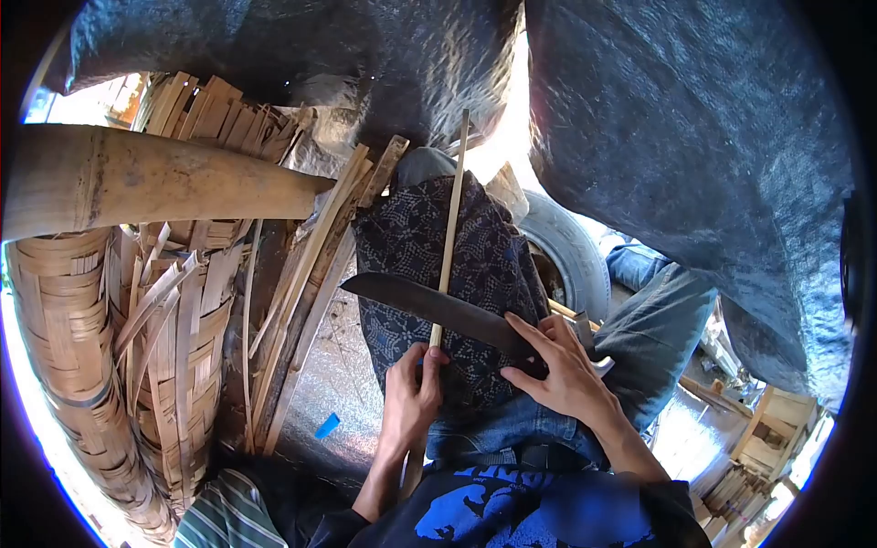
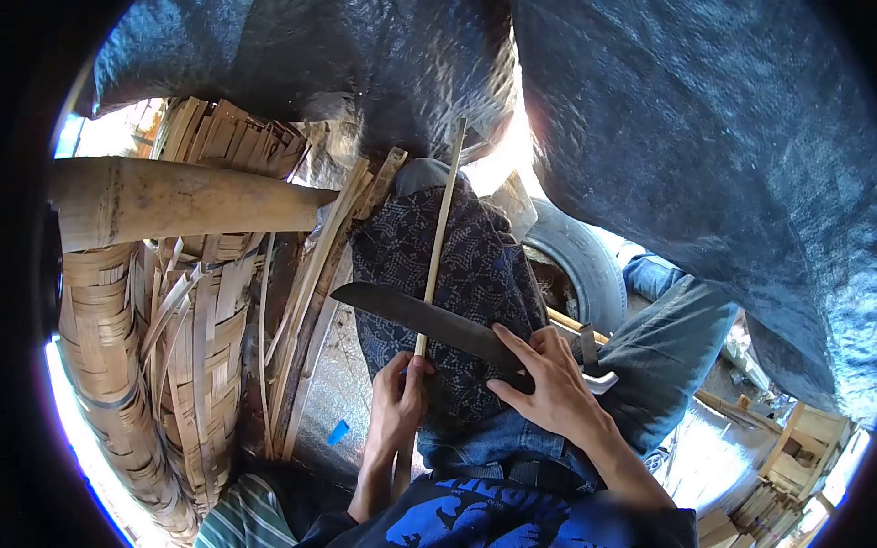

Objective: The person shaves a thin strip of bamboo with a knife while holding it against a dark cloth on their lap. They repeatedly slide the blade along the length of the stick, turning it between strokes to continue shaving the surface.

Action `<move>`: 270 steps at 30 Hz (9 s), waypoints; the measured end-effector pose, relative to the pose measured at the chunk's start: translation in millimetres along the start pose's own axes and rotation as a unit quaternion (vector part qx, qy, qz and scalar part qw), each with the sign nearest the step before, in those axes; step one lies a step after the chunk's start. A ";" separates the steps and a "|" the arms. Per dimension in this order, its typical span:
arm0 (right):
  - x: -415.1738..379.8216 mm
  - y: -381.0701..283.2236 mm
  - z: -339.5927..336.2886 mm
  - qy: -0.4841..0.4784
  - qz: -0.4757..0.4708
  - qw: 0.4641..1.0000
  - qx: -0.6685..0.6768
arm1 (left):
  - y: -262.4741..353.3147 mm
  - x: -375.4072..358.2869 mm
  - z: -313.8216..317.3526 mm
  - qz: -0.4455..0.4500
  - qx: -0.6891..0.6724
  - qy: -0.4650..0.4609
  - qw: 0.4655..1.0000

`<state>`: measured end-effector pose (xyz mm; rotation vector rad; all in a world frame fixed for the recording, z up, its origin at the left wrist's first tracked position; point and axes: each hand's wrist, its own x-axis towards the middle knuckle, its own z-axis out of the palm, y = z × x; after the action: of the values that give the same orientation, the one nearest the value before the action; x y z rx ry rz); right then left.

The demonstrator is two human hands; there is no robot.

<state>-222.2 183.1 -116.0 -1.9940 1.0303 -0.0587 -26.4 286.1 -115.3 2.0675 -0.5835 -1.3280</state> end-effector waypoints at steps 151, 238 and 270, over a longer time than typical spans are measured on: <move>89.7 37.5 -10.8 -0.083 0.153 0.984 -0.028 | 32.5 11.2 11.4 -0.042 0.011 -0.031 0.999; 57.4 31.6 13.8 0.009 0.058 0.996 -0.062 | 19.3 -28.0 16.9 0.166 0.382 0.071 0.907; 61.3 32.1 -8.7 -0.099 0.214 0.972 0.006 | 2.3 -50.6 -1.1 0.075 0.209 0.023 0.975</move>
<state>-206.0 126.3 -153.2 -1.6873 1.2975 0.3602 -45.8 317.5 -80.6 2.3203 -1.0510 -1.1385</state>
